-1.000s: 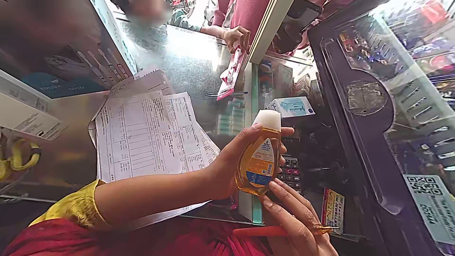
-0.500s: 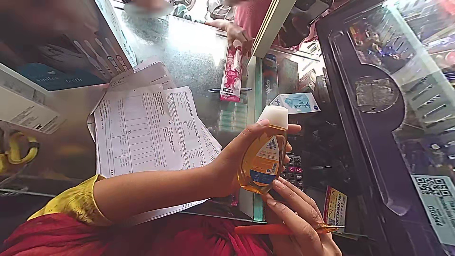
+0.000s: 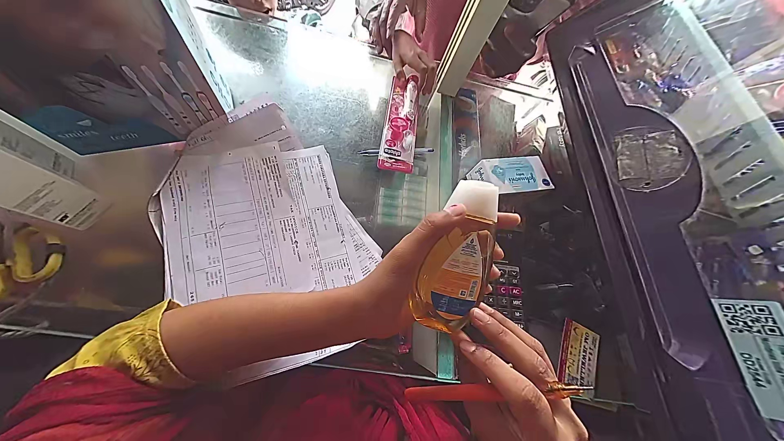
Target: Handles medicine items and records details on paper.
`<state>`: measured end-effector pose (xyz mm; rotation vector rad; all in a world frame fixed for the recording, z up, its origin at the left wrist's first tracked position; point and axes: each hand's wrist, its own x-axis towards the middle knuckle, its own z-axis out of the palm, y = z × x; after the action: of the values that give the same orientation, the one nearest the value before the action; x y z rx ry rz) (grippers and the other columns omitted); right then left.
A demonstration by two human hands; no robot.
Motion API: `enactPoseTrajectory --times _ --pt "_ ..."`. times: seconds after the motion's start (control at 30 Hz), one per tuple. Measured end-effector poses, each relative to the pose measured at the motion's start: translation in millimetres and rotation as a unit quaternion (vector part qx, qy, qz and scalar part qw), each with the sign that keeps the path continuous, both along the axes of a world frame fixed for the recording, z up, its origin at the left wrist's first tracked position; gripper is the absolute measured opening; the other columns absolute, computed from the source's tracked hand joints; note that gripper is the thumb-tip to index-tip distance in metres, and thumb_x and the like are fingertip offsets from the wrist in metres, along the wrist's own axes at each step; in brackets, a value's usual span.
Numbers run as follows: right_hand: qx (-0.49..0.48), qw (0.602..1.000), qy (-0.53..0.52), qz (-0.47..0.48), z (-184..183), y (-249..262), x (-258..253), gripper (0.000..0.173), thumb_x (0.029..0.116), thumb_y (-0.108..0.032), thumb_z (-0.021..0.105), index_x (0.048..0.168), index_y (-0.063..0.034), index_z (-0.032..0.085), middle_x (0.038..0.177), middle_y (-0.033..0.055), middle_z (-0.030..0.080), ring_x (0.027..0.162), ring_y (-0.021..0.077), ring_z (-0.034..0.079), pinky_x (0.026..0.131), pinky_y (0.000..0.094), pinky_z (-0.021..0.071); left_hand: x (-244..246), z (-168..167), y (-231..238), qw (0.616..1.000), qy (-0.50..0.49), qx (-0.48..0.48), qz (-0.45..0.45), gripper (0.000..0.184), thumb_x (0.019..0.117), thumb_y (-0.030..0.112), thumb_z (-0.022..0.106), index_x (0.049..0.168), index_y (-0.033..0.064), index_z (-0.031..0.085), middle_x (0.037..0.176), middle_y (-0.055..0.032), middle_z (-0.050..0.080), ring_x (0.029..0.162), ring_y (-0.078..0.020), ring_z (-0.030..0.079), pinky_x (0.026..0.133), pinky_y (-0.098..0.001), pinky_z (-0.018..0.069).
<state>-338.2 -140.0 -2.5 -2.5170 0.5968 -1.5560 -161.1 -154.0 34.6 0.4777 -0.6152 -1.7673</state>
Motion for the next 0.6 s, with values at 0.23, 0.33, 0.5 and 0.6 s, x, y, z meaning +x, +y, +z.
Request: enactPoseTrajectory --times 0.23,0.33,0.5,0.6 --pt "-0.004 1.000 0.003 -0.004 0 1 1 0.017 0.1031 -0.026 0.062 0.099 -0.0088 0.061 0.116 0.0015 0.067 0.121 0.0132 0.065 0.101 0.0272 0.0563 -1 -1 1 1.000 0.001 0.004 -0.004 0.052 0.1057 0.049 0.035 0.138 0.0143 0.057 0.095 -0.0018 0.065 0.083 -0.0110 0.067 0.078 -0.0264 0.0591" --pt "0.009 0.999 0.024 -0.022 3 -1 -9 0.011 0.1034 -0.022 0.061 0.106 -0.0113 0.062 0.119 0.0018 0.068 0.123 0.0134 0.064 0.105 0.0280 0.0541 1 -1 -4 0.999 -0.027 -0.010 0.019 0.050 0.1068 0.045 0.034 0.134 0.0117 0.058 0.094 -0.0012 0.067 0.083 -0.0099 0.069 0.077 -0.0256 0.0604" --pt "0.072 0.983 -0.052 -0.163 -3 -19 -51 0.020 0.1108 -0.020 0.042 0.107 -0.0115 0.060 0.108 -0.0034 0.076 0.111 0.0097 0.071 0.097 0.0275 0.0591 18 1 -25 0.959 -0.208 -0.106 0.159 0.041 0.1119 0.031 0.029 0.131 0.0049 0.055 0.109 -0.0055 0.071 0.098 -0.0148 0.071 0.088 -0.0317 0.0602" --pt "0.115 0.970 0.000 -0.213 -11 -24 -65 0.021 0.1080 -0.014 0.044 0.109 0.0026 0.056 0.111 0.0111 0.075 0.118 0.0109 0.067 0.101 0.0234 0.0529 31 -1 -36 0.932 -0.278 -0.112 0.205 0.041 0.1127 0.029 0.025 0.127 0.0058 0.056 0.115 -0.0056 0.072 0.105 -0.0175 0.071 0.094 -0.0355 0.0587"
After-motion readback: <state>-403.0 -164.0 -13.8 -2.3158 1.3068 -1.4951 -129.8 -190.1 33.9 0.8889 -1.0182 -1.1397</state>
